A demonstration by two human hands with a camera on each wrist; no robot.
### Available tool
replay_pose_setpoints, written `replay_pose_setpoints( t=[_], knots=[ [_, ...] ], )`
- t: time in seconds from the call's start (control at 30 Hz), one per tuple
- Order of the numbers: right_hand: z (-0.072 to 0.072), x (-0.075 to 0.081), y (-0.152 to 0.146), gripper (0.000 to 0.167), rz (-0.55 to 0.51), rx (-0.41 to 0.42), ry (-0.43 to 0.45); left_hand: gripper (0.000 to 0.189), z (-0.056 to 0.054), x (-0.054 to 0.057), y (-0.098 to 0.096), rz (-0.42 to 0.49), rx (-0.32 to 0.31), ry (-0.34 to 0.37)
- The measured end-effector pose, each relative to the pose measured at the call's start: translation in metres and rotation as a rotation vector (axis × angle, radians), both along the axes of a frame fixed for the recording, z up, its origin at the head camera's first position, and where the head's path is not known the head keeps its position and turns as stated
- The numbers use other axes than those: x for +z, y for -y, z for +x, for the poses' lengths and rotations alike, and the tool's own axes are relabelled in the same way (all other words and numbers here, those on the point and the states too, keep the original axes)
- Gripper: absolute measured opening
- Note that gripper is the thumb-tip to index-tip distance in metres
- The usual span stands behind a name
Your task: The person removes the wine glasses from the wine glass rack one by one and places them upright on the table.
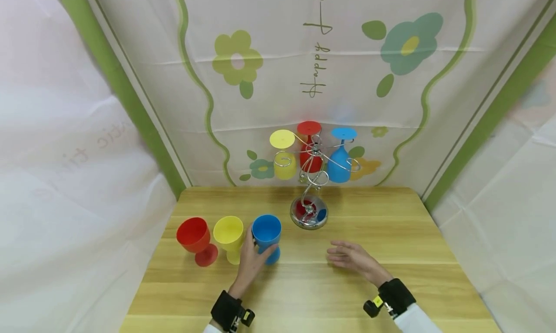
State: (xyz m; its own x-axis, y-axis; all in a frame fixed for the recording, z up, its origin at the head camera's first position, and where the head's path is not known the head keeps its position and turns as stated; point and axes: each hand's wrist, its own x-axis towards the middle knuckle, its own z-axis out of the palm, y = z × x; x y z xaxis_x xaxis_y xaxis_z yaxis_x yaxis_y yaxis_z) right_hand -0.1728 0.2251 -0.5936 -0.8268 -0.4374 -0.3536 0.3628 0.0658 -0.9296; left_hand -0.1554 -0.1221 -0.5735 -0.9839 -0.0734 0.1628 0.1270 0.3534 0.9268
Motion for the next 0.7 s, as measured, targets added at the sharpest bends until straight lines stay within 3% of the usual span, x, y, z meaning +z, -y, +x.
replay_pose_setpoints(
  t=[0.2,0.37,0.7],
  knots=[
    [-0.011,0.017,-0.021,0.057,0.087,-0.023,-0.045,0.085,-0.002,-0.001,0.000,0.000,0.001,0.006],
    [-0.031,0.046,-0.039,0.055,0.186,-0.058,-0.111,0.085,-0.002,0.000,0.001,0.025,-0.001,-0.017],
    [-0.073,0.147,-0.067,0.057,0.394,-0.211,-0.297,0.086,-0.001,-0.004,0.001,0.039,-0.008,-0.014]
  ],
)
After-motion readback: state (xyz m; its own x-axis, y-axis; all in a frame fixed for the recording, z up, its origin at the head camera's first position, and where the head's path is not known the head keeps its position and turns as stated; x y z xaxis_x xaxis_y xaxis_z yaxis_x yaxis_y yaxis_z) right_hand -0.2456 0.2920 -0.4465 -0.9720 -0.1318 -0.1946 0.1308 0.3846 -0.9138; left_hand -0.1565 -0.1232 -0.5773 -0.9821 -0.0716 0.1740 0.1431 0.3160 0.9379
